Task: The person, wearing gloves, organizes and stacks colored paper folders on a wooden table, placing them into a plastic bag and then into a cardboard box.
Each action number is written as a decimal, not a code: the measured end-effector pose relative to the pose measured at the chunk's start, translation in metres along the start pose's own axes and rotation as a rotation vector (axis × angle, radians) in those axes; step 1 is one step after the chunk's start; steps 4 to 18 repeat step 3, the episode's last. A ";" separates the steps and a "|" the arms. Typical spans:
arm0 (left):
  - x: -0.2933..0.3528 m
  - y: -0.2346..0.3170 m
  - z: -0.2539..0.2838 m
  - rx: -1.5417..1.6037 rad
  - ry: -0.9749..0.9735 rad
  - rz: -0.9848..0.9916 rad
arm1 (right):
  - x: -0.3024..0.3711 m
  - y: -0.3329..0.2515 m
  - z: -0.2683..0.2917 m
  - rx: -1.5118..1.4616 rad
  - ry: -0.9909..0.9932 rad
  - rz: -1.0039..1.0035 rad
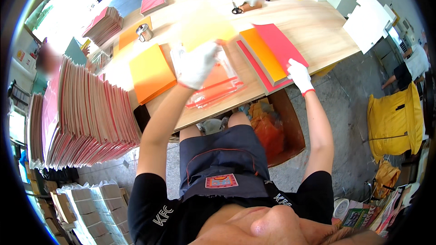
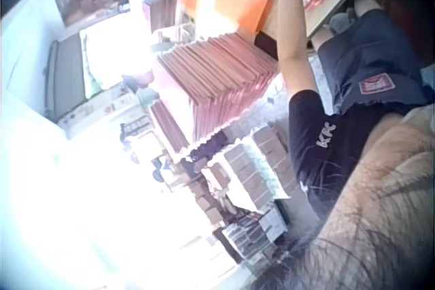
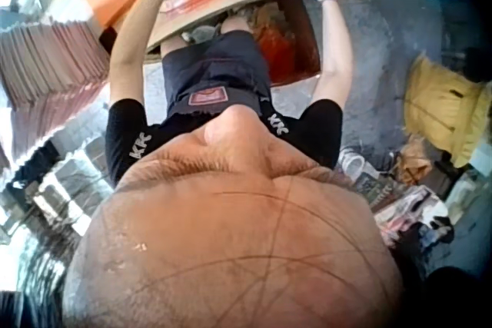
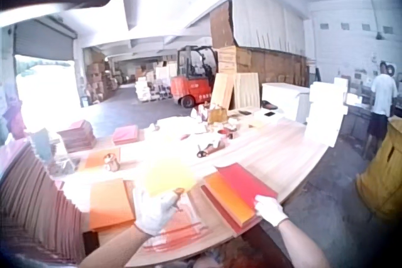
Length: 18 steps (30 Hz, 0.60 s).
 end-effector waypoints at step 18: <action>0.004 0.025 -0.051 -0.016 -0.063 -0.135 | -0.009 -0.011 0.030 -0.075 0.043 -0.016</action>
Point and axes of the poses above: each hand's wrist, its own x-axis away from the middle knuckle, its own z-axis out of the back of the hand, y = z × x, the point moved 8 cm from there along -x, towards the middle knuckle, and after that the axes turned 13 degrees about y, right-handed, at the moved point
